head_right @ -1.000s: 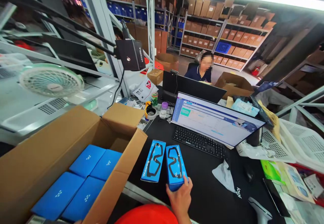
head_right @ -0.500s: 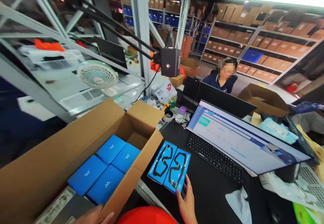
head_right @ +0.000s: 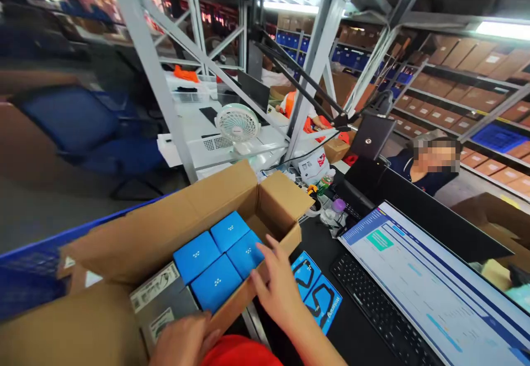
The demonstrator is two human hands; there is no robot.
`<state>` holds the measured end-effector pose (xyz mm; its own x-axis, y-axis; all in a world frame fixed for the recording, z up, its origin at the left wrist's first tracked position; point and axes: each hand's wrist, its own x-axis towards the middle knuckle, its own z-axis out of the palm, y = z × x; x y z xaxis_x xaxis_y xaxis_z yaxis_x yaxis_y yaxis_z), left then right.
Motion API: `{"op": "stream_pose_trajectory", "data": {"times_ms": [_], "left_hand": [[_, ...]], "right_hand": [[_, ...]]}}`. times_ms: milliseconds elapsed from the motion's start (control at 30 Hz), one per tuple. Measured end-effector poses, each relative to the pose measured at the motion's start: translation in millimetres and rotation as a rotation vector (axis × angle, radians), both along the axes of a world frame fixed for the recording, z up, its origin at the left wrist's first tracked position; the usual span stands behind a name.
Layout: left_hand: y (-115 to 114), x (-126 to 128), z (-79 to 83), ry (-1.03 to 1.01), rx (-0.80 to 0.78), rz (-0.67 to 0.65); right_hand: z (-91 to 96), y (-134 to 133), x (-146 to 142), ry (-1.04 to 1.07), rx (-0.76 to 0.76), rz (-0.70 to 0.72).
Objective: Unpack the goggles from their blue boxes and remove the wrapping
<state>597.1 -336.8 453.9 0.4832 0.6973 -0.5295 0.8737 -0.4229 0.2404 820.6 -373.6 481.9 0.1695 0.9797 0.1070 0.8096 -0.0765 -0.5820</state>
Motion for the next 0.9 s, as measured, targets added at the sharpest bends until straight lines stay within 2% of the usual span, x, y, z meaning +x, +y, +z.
{"op": "stream_pose_trajectory", "data": {"times_ms": [33, 100, 167, 200, 367, 467, 567, 633, 733, 800, 900], "left_hand": [[0, 0, 2.2, 0.0, -0.016, 0.003], [2, 0, 7.0, -0.001, -0.036, 0.007], [3, 0, 11.5, -0.015, -0.043, 0.013], [4, 0, 13.3, -0.025, -0.046, 0.016], [6, -3, 13.9, -0.062, -0.061, 0.016], [6, -5, 10.1, -0.082, -0.059, 0.005], [5, -6, 7.6, -0.079, -0.053, 0.006], [5, -6, 7.6, -0.063, -0.055, 0.0], [4, -7, 8.3, -0.043, -0.057, -0.012], [3, -7, 8.3, -0.039, -0.049, -0.019], [2, -5, 7.0, -0.027, -0.025, -0.035]], "right_hand": [[6.9, 27, -13, -0.043, -0.113, 0.089], [6.5, 72, -35, -0.17, -0.417, 0.2], [-4.6, 100, -47, -0.28, -0.648, 0.179], [-11.1, 108, -49, -0.328, -0.705, 0.138], [-29.9, 118, -45, -0.479, -0.687, -0.053], [-30.7, 125, -35, -0.542, -0.707, -0.132], [-24.0, 133, -24, -0.556, -0.705, -0.147], [-11.5, 133, -17, -0.53, -0.625, -0.174], [24.0, 114, -8, -0.427, -0.334, -0.277], [56.8, 87, 3, -0.358, -0.094, -0.347], [106.7, 27, 24, -0.33, 0.224, -0.37]]}}
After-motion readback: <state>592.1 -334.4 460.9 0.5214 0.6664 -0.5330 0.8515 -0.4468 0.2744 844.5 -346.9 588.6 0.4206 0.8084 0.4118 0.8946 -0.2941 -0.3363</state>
